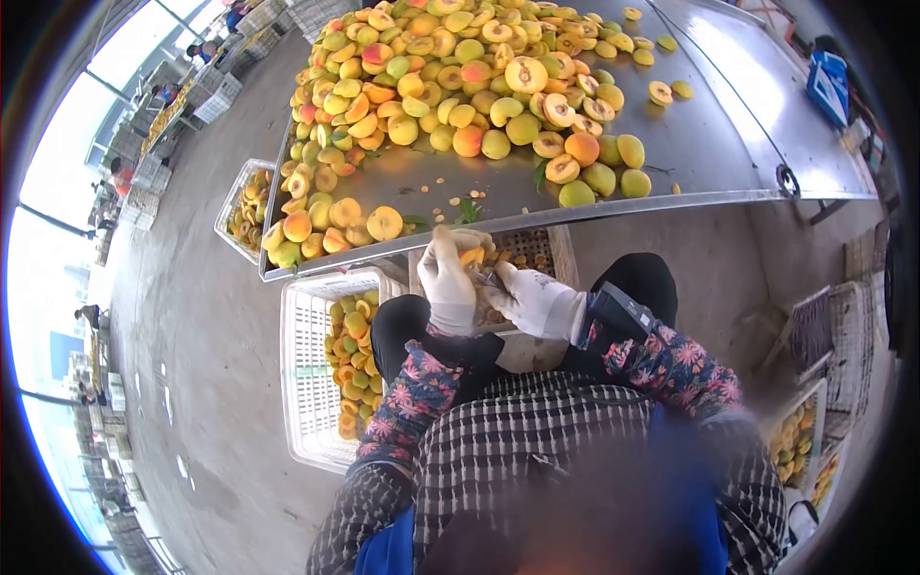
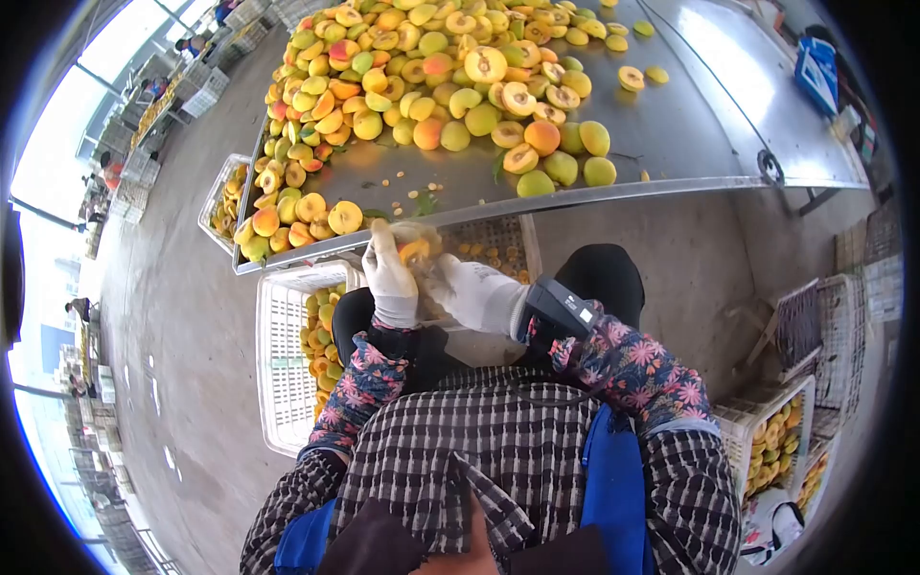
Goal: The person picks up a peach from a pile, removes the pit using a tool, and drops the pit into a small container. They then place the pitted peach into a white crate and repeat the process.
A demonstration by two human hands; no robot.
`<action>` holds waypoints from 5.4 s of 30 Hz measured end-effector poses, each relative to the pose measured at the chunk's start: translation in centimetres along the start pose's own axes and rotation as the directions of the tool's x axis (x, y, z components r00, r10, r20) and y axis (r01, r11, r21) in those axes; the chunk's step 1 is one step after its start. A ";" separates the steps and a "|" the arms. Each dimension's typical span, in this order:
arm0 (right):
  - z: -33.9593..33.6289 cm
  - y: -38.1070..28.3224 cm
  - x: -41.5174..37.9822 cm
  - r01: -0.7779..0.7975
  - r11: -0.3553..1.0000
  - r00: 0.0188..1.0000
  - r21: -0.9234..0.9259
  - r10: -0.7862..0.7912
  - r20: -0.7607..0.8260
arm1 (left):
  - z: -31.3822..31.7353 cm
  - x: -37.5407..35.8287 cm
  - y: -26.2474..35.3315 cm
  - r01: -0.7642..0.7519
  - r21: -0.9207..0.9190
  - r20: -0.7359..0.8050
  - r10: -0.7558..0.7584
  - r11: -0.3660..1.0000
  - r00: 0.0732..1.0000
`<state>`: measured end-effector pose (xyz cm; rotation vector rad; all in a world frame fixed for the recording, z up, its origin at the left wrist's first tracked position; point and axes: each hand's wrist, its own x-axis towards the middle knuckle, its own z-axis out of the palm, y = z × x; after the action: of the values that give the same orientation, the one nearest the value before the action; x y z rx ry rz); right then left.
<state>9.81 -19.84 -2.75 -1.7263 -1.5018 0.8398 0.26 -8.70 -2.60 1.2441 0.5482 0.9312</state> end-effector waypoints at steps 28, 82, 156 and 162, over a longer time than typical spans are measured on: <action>2.3 5.4 0.4 0.001 0.981 0.985 0.193 0.032 -0.168 | 0.5 2.4 -1.4 0.381 0.256 0.086 -0.414 0.888 0.906; 0.4 5.8 -2.2 -0.240 0.965 0.970 -0.104 0.242 0.008 | 9.9 12.5 -2.9 -0.257 0.918 0.346 -0.289 0.303 0.893; -1.3 -0.5 2.2 0.157 0.983 0.987 0.092 -0.154 -0.039 | -0.7 3.9 -1.7 0.146 -0.181 -0.025 -0.153 0.972 0.988; -1.4 1.6 2.5 0.111 0.994 0.978 -0.006 -0.110 -0.178 | -1.0 4.1 -0.6 0.079 -0.449 0.143 -0.015 0.890 0.990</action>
<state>12.14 -17.58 -3.36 -1.6522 -1.4593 0.6135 1.82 -4.71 -2.88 0.8554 0.2287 0.8641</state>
